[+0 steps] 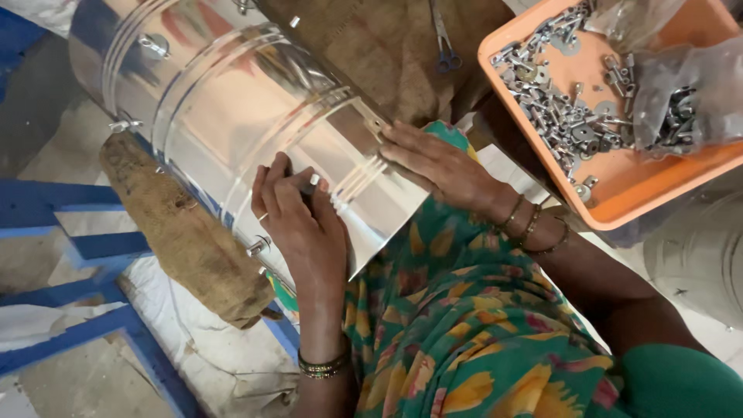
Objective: The person attaches small metal fasteners to a cylindrical stainless steel container. They pick fasteners from a nearby orange bin, insert them into pre-drilled holes on the container, and tighten them by hand. The container rests on burlap sacks on the floor.
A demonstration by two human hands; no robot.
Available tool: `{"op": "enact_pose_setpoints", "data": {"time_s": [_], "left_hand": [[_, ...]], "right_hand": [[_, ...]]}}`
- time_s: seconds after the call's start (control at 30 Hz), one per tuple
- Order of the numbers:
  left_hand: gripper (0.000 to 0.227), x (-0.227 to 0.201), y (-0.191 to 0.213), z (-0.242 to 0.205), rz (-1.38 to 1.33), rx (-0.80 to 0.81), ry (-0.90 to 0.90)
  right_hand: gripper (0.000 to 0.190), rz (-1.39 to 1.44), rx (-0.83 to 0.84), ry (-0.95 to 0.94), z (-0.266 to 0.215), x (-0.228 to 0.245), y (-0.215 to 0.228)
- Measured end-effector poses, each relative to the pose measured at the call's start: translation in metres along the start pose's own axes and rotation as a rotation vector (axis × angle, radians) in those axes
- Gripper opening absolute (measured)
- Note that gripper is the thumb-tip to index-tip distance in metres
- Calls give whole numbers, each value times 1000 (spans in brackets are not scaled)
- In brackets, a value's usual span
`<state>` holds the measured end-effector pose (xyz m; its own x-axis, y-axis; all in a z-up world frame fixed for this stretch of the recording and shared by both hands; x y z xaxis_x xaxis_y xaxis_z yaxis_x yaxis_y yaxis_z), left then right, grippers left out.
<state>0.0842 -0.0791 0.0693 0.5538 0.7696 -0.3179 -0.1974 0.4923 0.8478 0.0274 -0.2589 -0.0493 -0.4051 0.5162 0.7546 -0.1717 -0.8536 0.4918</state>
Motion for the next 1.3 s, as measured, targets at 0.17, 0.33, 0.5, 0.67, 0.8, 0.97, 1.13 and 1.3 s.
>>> {"op": "enact_pose_setpoints", "data": {"time_s": [0.17, 0.33, 0.5, 0.67, 0.8, 0.97, 1.13, 1.3], "left_hand": [[18, 2, -2, 10, 27, -28, -3], [19, 21, 2, 16, 54, -55, 19], [17, 34, 13, 9, 80, -88, 27], [14, 44, 16, 1, 65, -65, 84], [14, 44, 18, -1, 44, -71, 103], [13, 40, 21, -3, -2, -88, 112], [13, 40, 21, 1, -52, -95, 136], [16, 38, 21, -2, -65, -104, 151]], "right_hand": [[47, 22, -82, -32, 8, -4, 6], [48, 67, -124, -67, 25, -4, -10], [45, 159, -123, -157, 26, 9, -24], [70, 250, 158, -314, 5, -2, -18], [53, 201, 110, -525, -50, -39, 53], [15, -475, -337, -522, -112, -95, 205], [14, -603, -284, -677, -175, -145, 225], [16, -770, -259, -589, -211, -187, 212]]}}
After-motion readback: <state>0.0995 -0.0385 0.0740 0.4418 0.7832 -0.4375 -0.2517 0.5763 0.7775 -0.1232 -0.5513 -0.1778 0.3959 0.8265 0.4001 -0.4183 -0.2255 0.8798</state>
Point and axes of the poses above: each hand's wrist, its own z-axis towards the middle knuckle, its own y-axis out of the back of the hand, x = y × z, the point moved 7 cm from there along z, towards the middle knuckle, and after that the axes turned 14 degrees about z, right-handed, at the moved point
